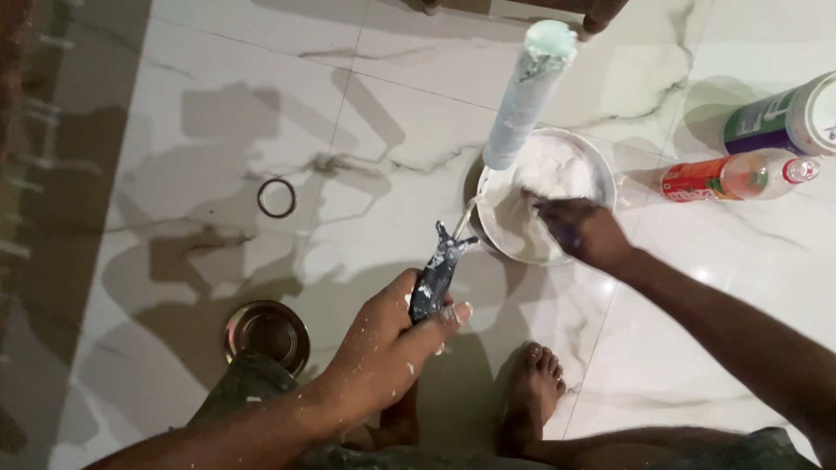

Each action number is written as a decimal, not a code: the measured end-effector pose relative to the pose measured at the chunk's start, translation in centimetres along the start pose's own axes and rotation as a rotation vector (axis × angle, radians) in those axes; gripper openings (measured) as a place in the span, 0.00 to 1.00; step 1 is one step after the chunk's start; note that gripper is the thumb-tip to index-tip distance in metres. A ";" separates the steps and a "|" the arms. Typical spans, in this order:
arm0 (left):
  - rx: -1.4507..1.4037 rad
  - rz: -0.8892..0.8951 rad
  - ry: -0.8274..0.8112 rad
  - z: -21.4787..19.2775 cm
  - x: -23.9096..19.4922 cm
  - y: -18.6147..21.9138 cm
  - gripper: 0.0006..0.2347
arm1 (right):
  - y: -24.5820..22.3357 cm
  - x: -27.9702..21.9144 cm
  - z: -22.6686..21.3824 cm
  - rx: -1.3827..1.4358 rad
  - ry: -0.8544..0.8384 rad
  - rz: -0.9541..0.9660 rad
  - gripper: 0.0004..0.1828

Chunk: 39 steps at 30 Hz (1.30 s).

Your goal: The person sits on the floor and pours white paint from a can into a white plate, then stirs and spreads the paint in the plate using a paintbrush while holding a paint roller in the other hand. At the end they place the roller in the plate.

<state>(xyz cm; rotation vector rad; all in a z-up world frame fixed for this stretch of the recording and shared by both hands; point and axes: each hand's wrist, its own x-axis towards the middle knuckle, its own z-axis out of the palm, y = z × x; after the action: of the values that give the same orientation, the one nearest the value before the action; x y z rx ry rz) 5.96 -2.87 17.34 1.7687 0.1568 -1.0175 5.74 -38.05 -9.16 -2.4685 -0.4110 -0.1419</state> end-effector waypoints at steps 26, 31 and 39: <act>-0.014 -0.072 -0.010 1.8 -0.2 1.6 0.15 | -0.3 -5.1 -1.5 0.038 -0.242 -0.038 0.14; 0.139 -0.063 0.035 2.9 0.2 2.3 0.16 | -0.7 -2.9 -6.4 0.071 -0.157 -0.036 0.14; 0.463 0.110 0.236 1.8 2.6 -2.4 0.16 | 3.4 -2.8 -6.0 0.172 -0.234 0.080 0.14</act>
<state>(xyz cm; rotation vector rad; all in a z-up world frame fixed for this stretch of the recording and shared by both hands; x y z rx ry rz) 5.33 -4.16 13.62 2.2916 -0.0344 -0.8036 4.22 -44.98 -6.83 -2.3330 -0.4039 0.2090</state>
